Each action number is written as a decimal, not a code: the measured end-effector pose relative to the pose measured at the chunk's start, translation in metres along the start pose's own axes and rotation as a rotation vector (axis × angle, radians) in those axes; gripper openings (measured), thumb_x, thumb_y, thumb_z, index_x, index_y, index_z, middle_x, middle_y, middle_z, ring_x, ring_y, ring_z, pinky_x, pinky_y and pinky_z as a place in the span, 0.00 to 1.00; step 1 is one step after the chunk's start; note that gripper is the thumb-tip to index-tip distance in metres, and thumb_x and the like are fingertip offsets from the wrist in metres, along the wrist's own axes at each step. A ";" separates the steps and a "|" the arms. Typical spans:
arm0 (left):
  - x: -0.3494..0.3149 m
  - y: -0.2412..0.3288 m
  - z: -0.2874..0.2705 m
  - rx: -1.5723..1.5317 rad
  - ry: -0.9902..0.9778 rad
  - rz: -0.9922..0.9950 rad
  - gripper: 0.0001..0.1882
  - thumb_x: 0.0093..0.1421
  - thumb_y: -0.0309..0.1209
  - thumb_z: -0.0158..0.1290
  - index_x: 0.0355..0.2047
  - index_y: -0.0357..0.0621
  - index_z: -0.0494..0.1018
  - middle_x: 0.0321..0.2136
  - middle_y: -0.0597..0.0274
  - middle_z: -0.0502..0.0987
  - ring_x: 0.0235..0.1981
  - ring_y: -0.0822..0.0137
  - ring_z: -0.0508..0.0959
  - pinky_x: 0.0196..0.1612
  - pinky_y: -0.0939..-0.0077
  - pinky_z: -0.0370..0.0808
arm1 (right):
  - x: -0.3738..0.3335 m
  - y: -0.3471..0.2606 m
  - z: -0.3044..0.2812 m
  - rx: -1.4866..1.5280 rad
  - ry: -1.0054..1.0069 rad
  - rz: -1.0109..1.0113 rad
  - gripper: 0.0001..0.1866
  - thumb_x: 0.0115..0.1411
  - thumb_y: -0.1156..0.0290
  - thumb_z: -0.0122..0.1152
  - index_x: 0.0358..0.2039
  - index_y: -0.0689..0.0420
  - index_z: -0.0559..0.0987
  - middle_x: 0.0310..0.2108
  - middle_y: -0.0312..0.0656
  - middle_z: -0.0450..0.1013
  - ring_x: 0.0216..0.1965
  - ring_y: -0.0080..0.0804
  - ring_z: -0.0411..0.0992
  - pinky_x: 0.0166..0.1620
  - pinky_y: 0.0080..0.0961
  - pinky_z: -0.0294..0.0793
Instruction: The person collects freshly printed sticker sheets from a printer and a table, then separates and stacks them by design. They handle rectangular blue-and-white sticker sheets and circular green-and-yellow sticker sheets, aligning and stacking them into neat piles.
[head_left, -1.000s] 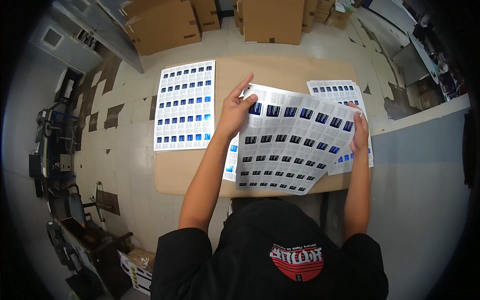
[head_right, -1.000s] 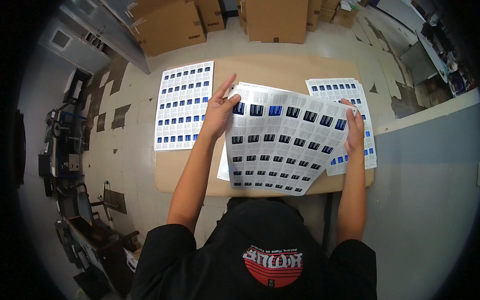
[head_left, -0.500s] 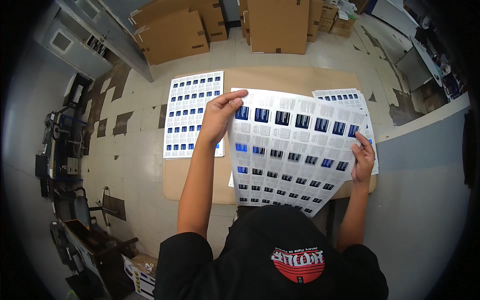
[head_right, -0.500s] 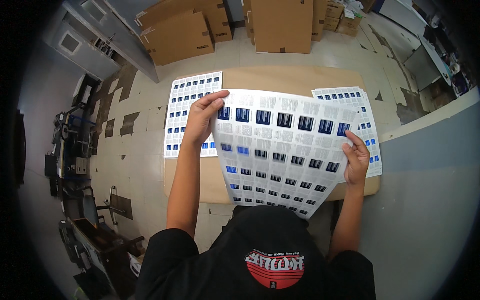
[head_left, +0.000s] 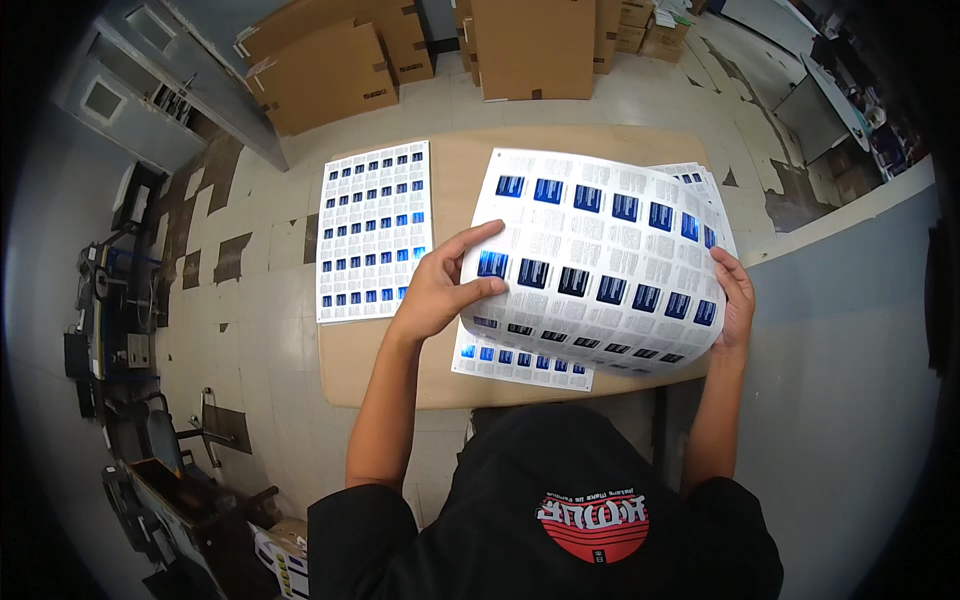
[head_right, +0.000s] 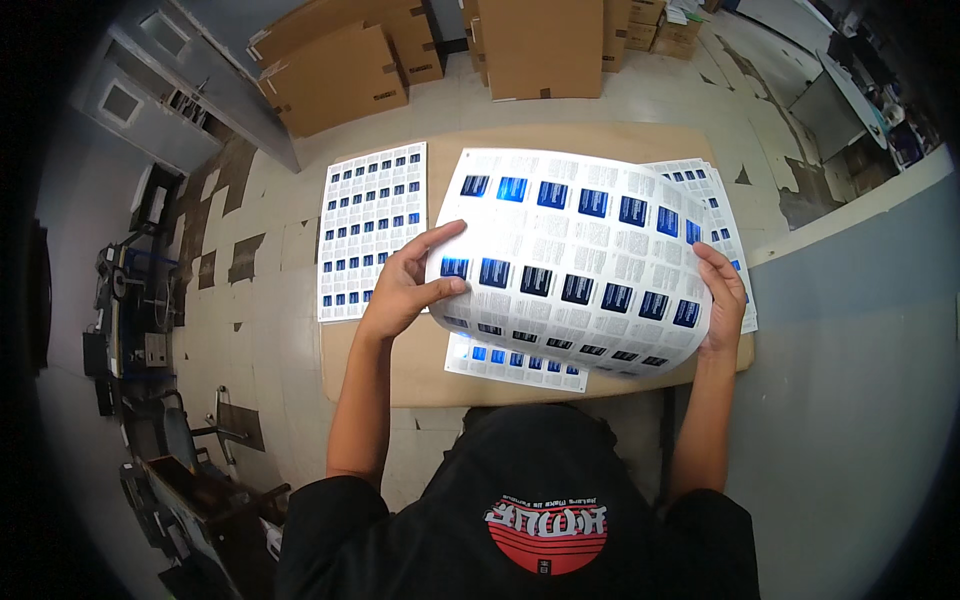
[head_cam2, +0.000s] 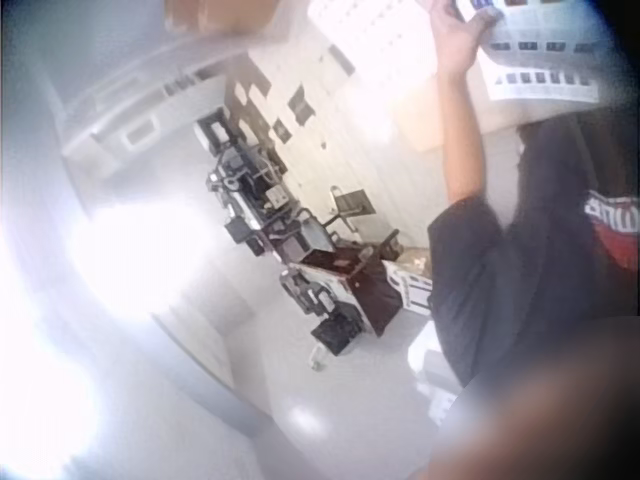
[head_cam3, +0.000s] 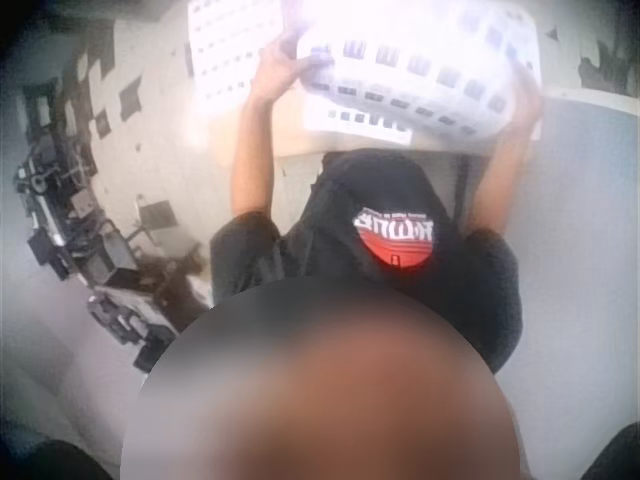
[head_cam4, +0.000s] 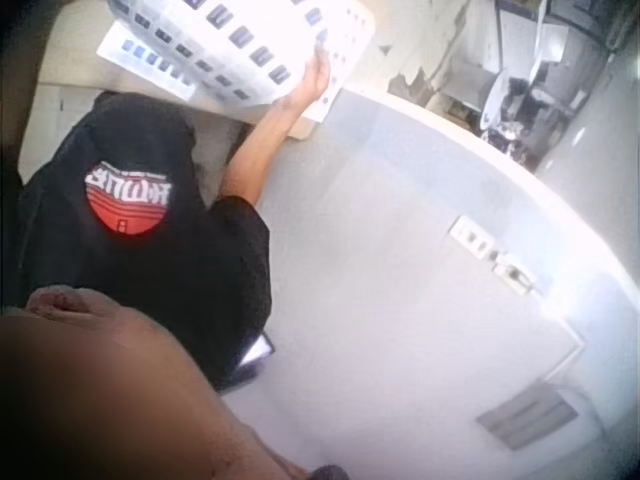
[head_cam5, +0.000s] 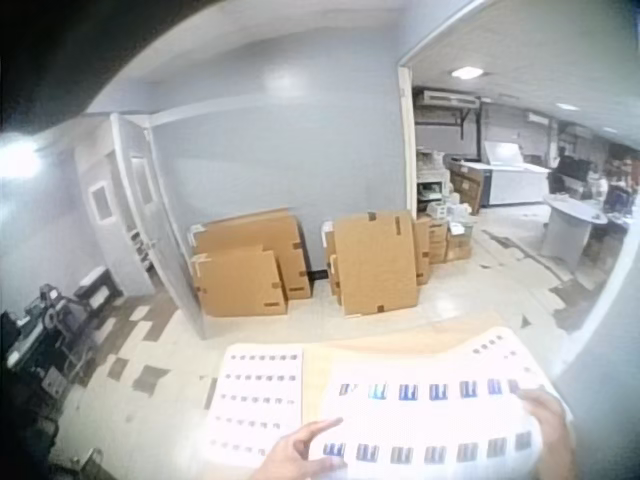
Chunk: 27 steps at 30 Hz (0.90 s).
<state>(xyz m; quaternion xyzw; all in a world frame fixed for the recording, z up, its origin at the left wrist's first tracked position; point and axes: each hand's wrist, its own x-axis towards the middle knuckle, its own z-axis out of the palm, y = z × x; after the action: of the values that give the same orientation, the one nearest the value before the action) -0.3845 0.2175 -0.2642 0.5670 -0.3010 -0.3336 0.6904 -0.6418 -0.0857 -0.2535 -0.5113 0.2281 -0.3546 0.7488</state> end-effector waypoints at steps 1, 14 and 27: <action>-0.001 0.001 0.002 -0.043 -0.009 -0.011 0.35 0.49 0.22 0.65 0.58 0.37 0.67 0.52 0.52 0.74 0.51 0.64 0.75 0.55 0.73 0.71 | -0.001 -0.002 -0.002 -0.021 -0.005 0.013 0.12 0.63 0.78 0.51 0.46 0.67 0.75 0.42 0.51 0.75 0.41 0.34 0.76 0.47 0.26 0.78; -0.017 0.015 0.014 0.276 -0.033 0.011 0.32 0.48 0.28 0.67 0.55 0.42 0.72 0.48 0.50 0.77 0.44 0.66 0.78 0.47 0.73 0.75 | -0.016 -0.027 -0.005 -0.078 -0.084 0.129 0.16 0.57 0.78 0.59 0.47 0.68 0.75 0.44 0.51 0.75 0.43 0.34 0.76 0.49 0.27 0.76; -0.029 0.011 0.011 0.278 0.054 0.017 0.15 0.52 0.29 0.65 0.40 0.40 0.80 0.33 0.56 0.82 0.31 0.71 0.80 0.36 0.77 0.77 | -0.033 -0.045 0.009 -0.616 -0.235 0.140 0.28 0.45 0.74 0.75 0.49 0.64 0.77 0.44 0.45 0.77 0.43 0.29 0.74 0.50 0.24 0.73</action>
<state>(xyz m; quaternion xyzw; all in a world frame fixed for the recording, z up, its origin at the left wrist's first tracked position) -0.4091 0.2363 -0.2527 0.6633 -0.3304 -0.2672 0.6160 -0.6695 -0.0653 -0.2089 -0.7341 0.2714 -0.1554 0.6027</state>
